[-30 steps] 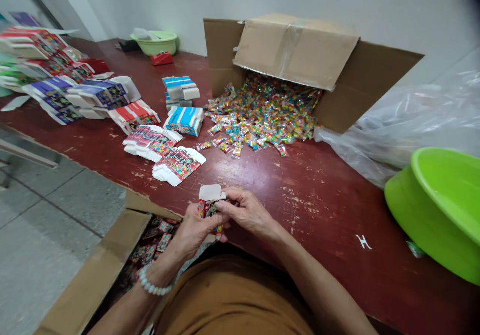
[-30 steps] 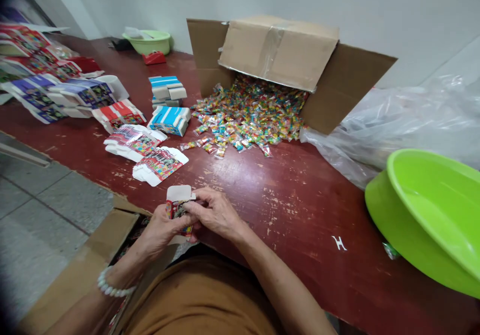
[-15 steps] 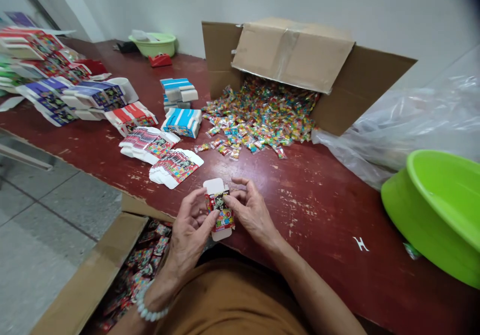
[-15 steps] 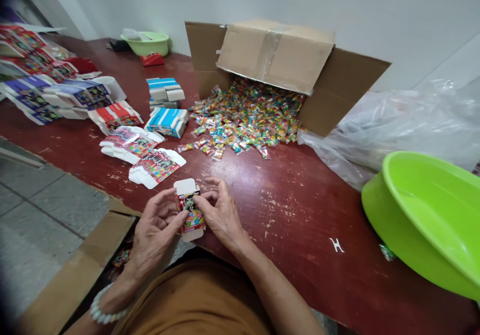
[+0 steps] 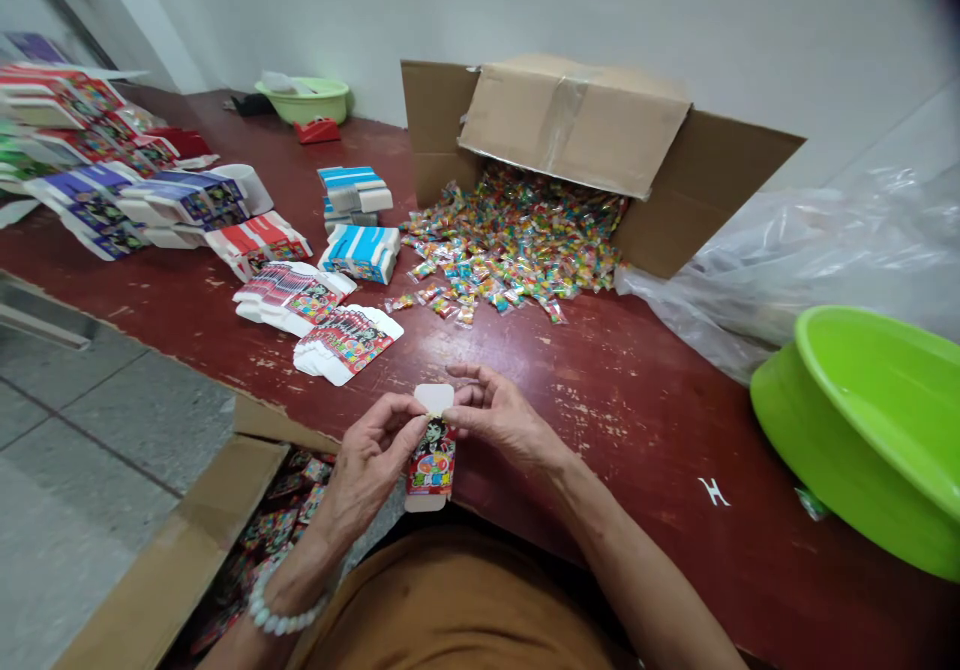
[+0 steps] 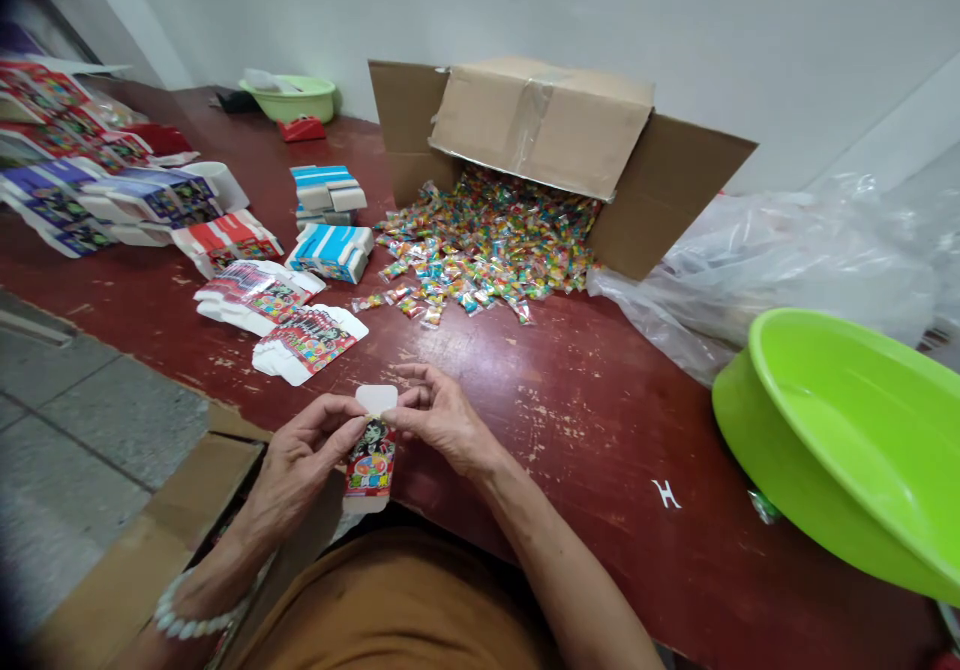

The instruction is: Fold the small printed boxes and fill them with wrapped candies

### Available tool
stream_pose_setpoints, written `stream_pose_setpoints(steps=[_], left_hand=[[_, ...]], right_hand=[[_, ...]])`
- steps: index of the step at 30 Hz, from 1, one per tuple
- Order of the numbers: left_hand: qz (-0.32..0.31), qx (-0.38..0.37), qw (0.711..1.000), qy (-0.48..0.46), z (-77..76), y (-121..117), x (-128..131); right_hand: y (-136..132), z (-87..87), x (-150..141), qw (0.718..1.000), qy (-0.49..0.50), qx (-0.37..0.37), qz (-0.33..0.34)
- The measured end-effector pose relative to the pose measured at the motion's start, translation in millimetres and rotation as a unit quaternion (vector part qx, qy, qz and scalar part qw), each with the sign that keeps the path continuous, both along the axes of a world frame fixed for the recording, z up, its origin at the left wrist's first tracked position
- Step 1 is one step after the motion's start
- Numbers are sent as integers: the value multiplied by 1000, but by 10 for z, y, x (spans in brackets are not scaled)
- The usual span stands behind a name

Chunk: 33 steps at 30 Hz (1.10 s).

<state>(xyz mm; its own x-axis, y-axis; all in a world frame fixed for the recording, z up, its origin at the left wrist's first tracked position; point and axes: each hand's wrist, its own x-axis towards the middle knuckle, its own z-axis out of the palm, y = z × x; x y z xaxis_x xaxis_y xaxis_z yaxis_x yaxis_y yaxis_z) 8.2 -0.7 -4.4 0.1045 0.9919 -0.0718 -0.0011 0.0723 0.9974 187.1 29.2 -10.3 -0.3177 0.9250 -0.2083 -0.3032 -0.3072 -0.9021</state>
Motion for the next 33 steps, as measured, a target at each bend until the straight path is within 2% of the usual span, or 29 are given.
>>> stream_pose_setpoints(steps=[2, 5, 9, 10, 12, 13, 15, 20, 25, 28, 31, 33], left_hand=[[1, -7, 1000, -30, 8, 15, -9], [12, -74, 991, -112, 7, 15, 2], [-100, -229, 947, -201, 17, -28, 47], [-117, -257, 935, -216, 19, -39, 61], [-107, -284, 924, -230, 19, -50, 90], [-94, -286, 925, -231, 18, -50, 106], [-72, -277, 932, -223, 12, -44, 138], [-47, -225, 957, -178, 3, -20, 200], [-55, -192, 970, -136, -29, 2, 175], [-53, -189, 970, -141, -65, -8, 152], [-54, -195, 967, -153, -92, -32, 153], [-62, -198, 965, -160, -102, -40, 161]], right_hand=[[0, 9, 2, 999, -13, 26, 16], [-27, -23, -15, 996, -38, 86, -8], [-72, -69, -35, 983, -86, 158, -33], [-77, -70, -34, 973, -121, 193, -35], [-76, -60, -29, 947, -191, 255, -37], [-70, -50, -26, 938, -214, 270, -39], [-48, -21, -24, 936, -232, 260, -37], [54, 76, -32, 969, -190, 156, 20], [127, 63, -50, 988, -135, 75, 12], [97, 36, -37, 980, -149, 127, 15], [60, 61, 15, 970, -139, 190, 55], [58, 96, 58, 953, -166, 245, 73]])
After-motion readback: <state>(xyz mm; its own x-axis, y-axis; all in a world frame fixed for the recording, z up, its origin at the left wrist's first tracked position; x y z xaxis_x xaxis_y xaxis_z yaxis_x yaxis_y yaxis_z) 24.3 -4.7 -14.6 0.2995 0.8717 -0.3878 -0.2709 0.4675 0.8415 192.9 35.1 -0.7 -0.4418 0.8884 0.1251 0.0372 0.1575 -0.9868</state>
